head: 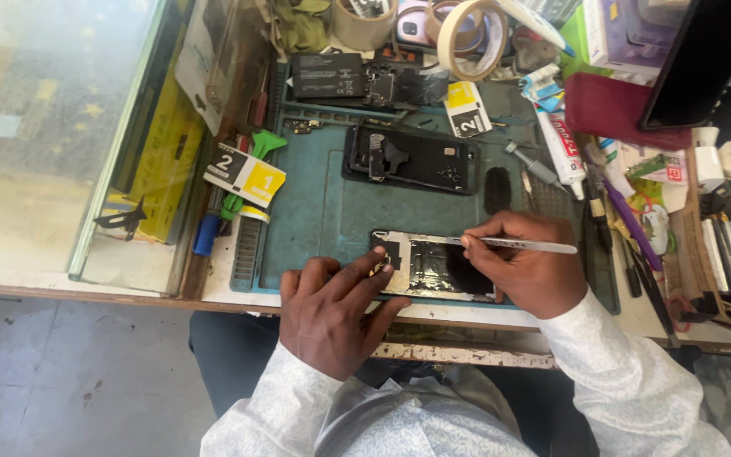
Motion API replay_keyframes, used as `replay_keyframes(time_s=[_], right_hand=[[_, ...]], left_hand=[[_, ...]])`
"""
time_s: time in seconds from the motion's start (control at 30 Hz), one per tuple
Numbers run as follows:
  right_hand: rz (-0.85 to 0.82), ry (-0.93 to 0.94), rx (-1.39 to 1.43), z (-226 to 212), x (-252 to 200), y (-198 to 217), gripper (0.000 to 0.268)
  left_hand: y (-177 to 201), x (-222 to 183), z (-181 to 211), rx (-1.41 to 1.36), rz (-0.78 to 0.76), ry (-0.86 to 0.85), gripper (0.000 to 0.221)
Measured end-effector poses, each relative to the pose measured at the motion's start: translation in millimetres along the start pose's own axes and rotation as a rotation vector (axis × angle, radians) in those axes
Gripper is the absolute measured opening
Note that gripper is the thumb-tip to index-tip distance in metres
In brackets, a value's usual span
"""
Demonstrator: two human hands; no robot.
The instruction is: The person sprays a liquid onto a disassembled smartphone and uses tweezers to remove small components from the device. They then open a drawer, retrieve paper currency, and place it on the counter.
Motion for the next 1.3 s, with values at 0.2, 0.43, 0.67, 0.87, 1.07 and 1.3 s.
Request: replay_keyframes(time_s=[0.2,0.43,0.67,0.87,1.07,1.3], right_hand=[[0.028,-0.159,-0.038,15,-9,19,0.009],[0.051,-0.118,0.044,31,-15,28,0.008],[0.031,-0.058,0.253,56,-14,30,0.008],[0.097,-0.095,0.179,74,-20,30,0.011],[0.083,0.100,0.188,56,-19,27,0.007],[0.010,0.344,0.028,20,-5,2,0.016]], left_hand=[[0,2,2,0.022,0.033,-0.009,0.038],[-2,1,4,0.047,0.046,-0.001,0.036],[-2,2,3,0.030,0.039,0.020,0.038],[-1,8,7,-0.020,-0.010,0.094,0.054],[-7,17,10,0.059,-0.055,0.225,0.088],[-9,10,12,0.097,0.063,0.175,0.091]])
Point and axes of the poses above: each hand's wrist, its own x-axis towards the middle knuckle, its own y-axis out of the back of the hand, z = x × y, the point moved 1 cm from there along x, towards the middle knuckle, and after that the axes turned 13 degrees about -y, right-handed, at the moved point
